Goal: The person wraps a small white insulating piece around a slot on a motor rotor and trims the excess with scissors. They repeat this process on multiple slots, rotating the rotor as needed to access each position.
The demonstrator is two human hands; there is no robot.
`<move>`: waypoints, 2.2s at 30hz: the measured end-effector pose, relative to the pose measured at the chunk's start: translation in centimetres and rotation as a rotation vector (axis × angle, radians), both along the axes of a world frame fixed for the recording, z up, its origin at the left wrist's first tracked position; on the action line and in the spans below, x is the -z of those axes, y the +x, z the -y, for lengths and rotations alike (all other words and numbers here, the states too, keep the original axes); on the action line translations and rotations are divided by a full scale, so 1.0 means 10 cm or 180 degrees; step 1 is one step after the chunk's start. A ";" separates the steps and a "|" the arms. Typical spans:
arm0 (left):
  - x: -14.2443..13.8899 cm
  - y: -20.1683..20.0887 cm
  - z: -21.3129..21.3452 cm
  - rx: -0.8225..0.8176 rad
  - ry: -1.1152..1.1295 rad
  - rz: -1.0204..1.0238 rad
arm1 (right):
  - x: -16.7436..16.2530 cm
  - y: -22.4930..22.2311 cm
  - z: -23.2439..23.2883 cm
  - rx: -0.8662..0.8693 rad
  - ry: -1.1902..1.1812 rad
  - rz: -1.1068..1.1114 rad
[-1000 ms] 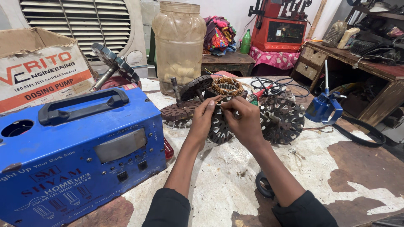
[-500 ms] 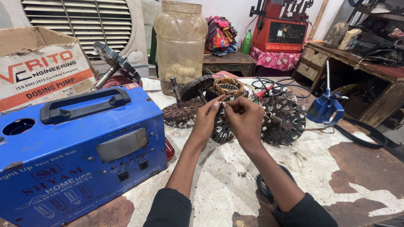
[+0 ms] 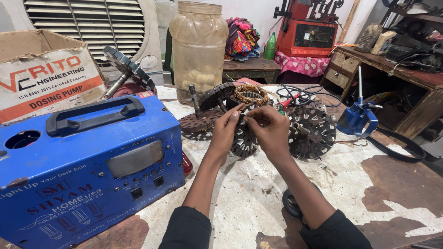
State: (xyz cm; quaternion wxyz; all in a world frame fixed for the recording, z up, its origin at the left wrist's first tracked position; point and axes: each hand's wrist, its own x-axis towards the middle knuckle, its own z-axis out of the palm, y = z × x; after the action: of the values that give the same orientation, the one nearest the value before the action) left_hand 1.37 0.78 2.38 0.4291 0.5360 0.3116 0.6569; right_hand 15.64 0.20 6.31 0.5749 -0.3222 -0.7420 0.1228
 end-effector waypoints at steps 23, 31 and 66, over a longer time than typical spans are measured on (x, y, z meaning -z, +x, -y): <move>-0.01 0.11 0.03 -0.0240 0.0606 -0.0155 | -0.20 0.15 -0.02 -0.0381 -0.0064 0.0421; -0.07 0.12 0.12 -0.0270 0.0505 -0.0145 | -0.24 0.07 0.09 -0.0143 -0.0131 0.0380; 0.00 0.15 0.06 -0.0253 0.0434 0.0062 | -0.14 0.00 0.07 -0.0112 -0.0393 -0.0115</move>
State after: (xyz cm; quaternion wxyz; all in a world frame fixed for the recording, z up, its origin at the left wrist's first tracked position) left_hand 2.90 0.14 2.41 0.3681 0.5447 0.2829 0.6984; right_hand 15.61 -0.45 7.67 0.5650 -0.3417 -0.7281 0.1842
